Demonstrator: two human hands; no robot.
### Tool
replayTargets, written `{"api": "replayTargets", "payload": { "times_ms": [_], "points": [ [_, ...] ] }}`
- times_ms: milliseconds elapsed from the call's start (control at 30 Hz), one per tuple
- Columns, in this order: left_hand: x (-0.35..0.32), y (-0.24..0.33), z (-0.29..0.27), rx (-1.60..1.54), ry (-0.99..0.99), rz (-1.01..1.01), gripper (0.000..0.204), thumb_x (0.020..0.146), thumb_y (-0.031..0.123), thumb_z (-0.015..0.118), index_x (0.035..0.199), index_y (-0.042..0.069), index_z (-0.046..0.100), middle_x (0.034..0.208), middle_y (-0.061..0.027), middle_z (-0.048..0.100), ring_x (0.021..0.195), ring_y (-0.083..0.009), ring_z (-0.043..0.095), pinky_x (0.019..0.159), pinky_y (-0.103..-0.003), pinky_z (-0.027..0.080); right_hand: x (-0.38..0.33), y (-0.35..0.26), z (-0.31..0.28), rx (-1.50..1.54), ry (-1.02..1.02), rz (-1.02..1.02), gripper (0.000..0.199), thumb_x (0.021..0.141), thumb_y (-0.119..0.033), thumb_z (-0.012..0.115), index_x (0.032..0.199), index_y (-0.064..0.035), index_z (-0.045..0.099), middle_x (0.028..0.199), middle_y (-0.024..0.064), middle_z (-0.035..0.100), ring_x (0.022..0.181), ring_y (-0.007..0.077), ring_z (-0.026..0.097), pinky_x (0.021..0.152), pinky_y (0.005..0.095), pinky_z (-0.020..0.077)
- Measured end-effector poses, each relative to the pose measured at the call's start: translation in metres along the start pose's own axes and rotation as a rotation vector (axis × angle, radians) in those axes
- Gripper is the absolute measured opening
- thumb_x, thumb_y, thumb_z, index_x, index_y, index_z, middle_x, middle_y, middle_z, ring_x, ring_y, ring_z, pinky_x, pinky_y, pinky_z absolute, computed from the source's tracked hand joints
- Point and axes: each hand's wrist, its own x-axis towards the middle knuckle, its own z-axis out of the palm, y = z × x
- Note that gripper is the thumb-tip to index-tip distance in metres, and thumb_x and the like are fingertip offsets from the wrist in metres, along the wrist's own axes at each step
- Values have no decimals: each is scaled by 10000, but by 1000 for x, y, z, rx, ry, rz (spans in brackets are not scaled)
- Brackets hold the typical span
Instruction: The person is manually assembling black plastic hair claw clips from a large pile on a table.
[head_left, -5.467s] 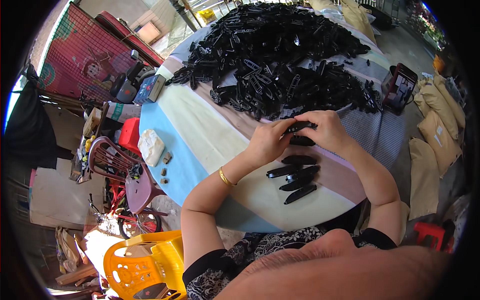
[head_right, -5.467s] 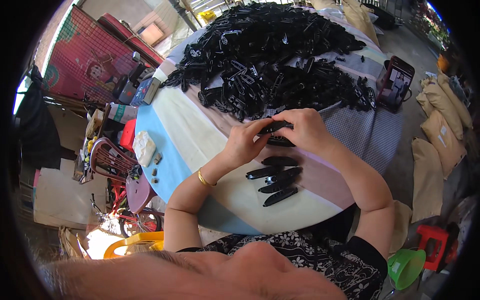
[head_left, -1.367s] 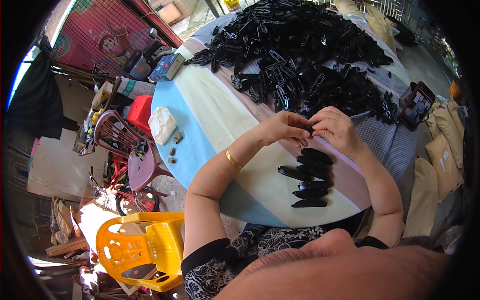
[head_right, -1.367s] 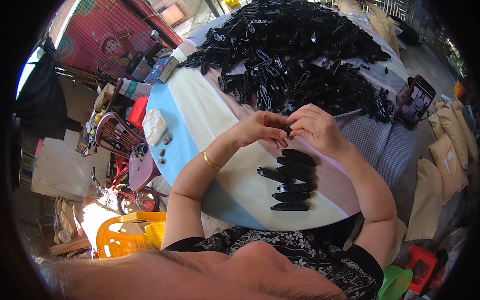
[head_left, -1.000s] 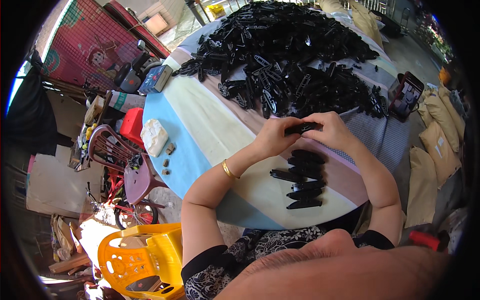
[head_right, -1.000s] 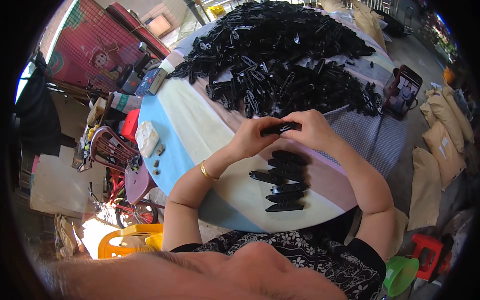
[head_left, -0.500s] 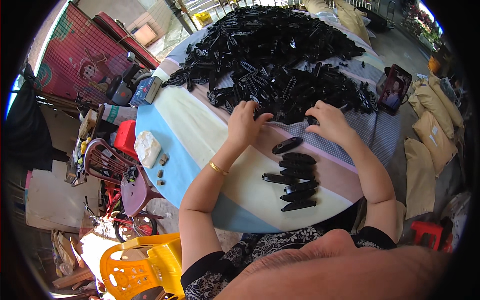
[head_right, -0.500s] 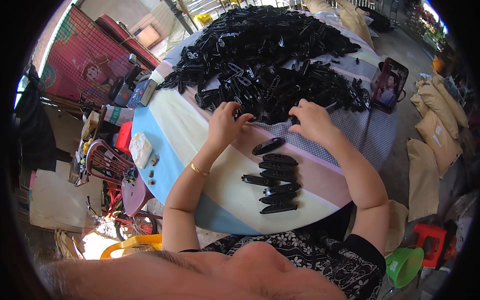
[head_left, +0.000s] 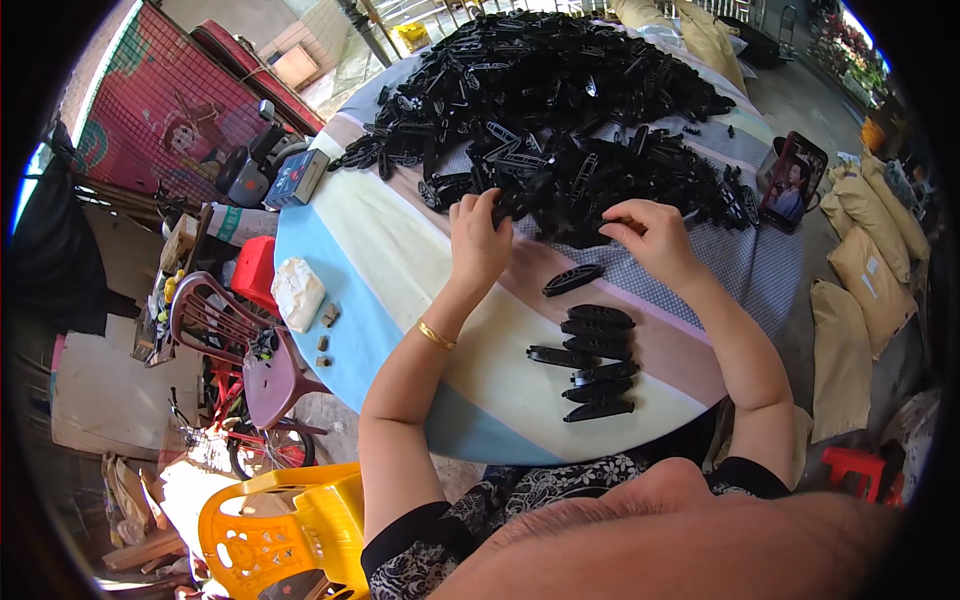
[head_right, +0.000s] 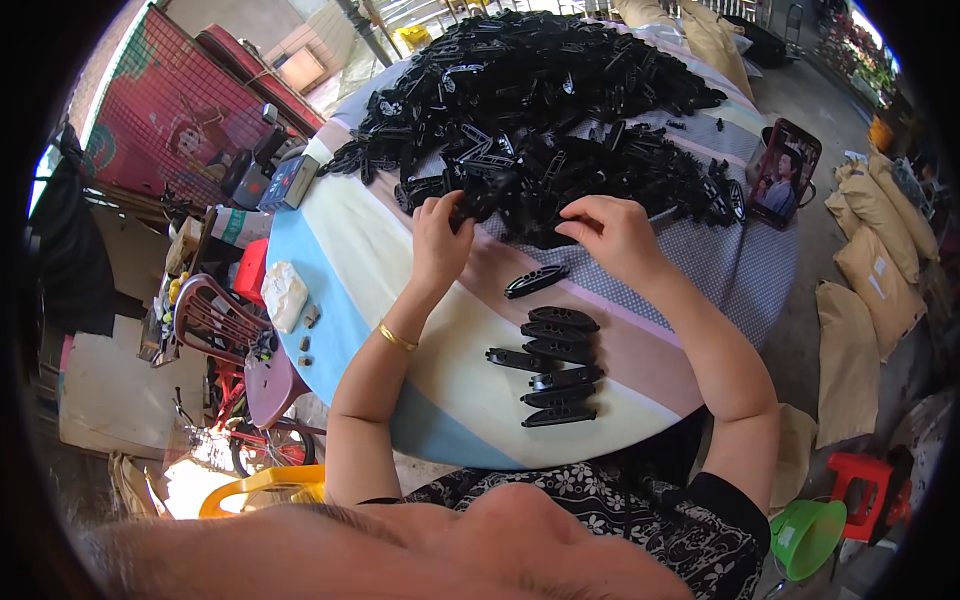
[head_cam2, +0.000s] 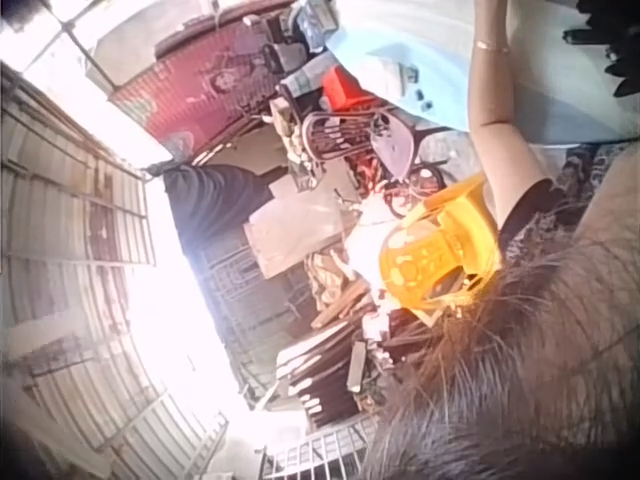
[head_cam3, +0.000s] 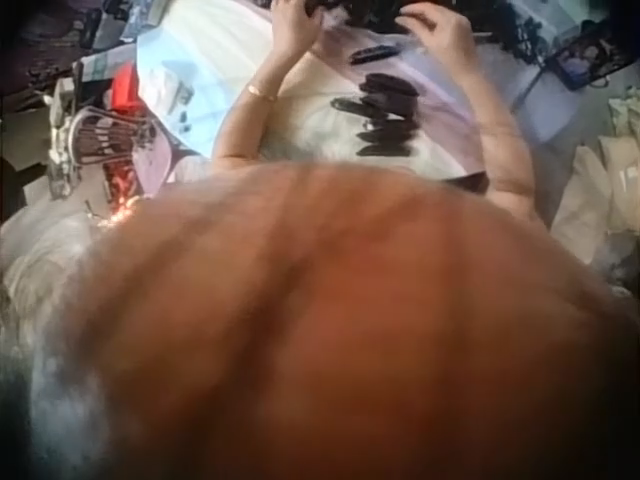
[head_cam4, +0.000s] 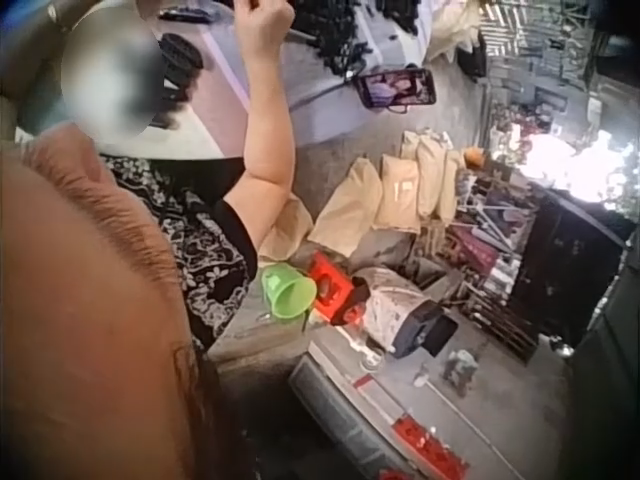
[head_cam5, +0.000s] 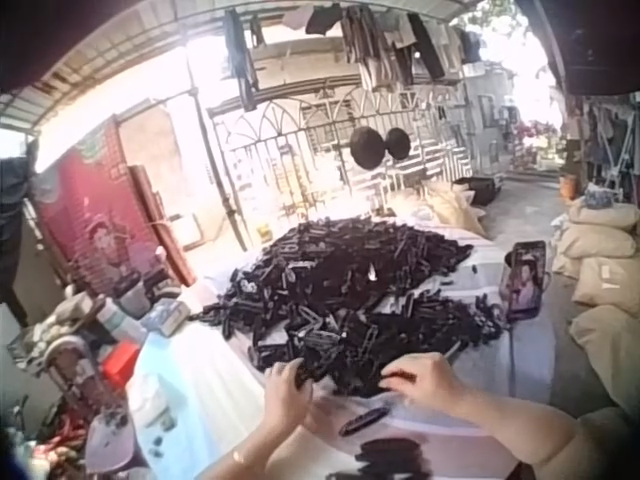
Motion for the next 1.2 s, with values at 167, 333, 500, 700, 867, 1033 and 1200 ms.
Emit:
{"api": "replayTargets", "payload": {
  "times_ms": [167,333,500,700,867,1033,1200],
  "points": [
    [-6,45,-6,-394,41,-12,233,736,16,604,967,19,629,948,-127,531,834,-245,559,732,-295,464,0,-6,-1,251,60,17,170,767,12,660,936,8,647,829,61,637,670,97,585,562,205,461],
    [-24,57,6,-1099,-372,-350,296,732,-40,615,1020,20,582,934,-25,573,788,-96,564,680,-198,466,-2,-15,3,145,82,-170,164,729,11,691,889,13,659,829,94,646,695,149,613,603,234,490],
    [-27,58,8,-1174,-388,-385,304,766,-55,630,1045,12,531,944,-36,579,834,-101,586,753,-215,491,-2,-7,14,134,116,-287,173,676,-5,732,837,1,668,865,101,656,746,200,617,629,260,501],
    [-30,59,11,-1247,-398,-328,294,762,-68,636,1020,23,529,977,-43,570,847,-112,590,769,-220,493,-5,-8,18,109,93,-275,177,659,-9,738,822,-12,669,857,92,654,773,212,612,643,275,498],
    [-31,57,10,-1260,-439,-428,314,777,-65,625,1058,21,514,1044,-73,573,926,-141,593,807,-241,498,-7,-11,21,73,77,-271,144,679,-6,711,813,-10,659,848,97,648,761,227,612,639,291,501],
    [-28,61,7,-1526,-415,-499,394,799,-31,620,1156,7,458,1091,-115,570,958,-186,593,839,-282,509,-6,-16,14,-85,91,-377,145,686,-13,695,823,-4,649,864,102,642,769,247,614,658,310,510],
    [-23,58,4,-1440,-450,-442,406,804,-5,628,1162,-34,438,1102,-150,570,927,-168,593,830,-273,512,-8,-20,18,81,64,-142,255,705,-66,705,937,6,629,897,122,643,785,260,623,710,321,511]
  ]
}}
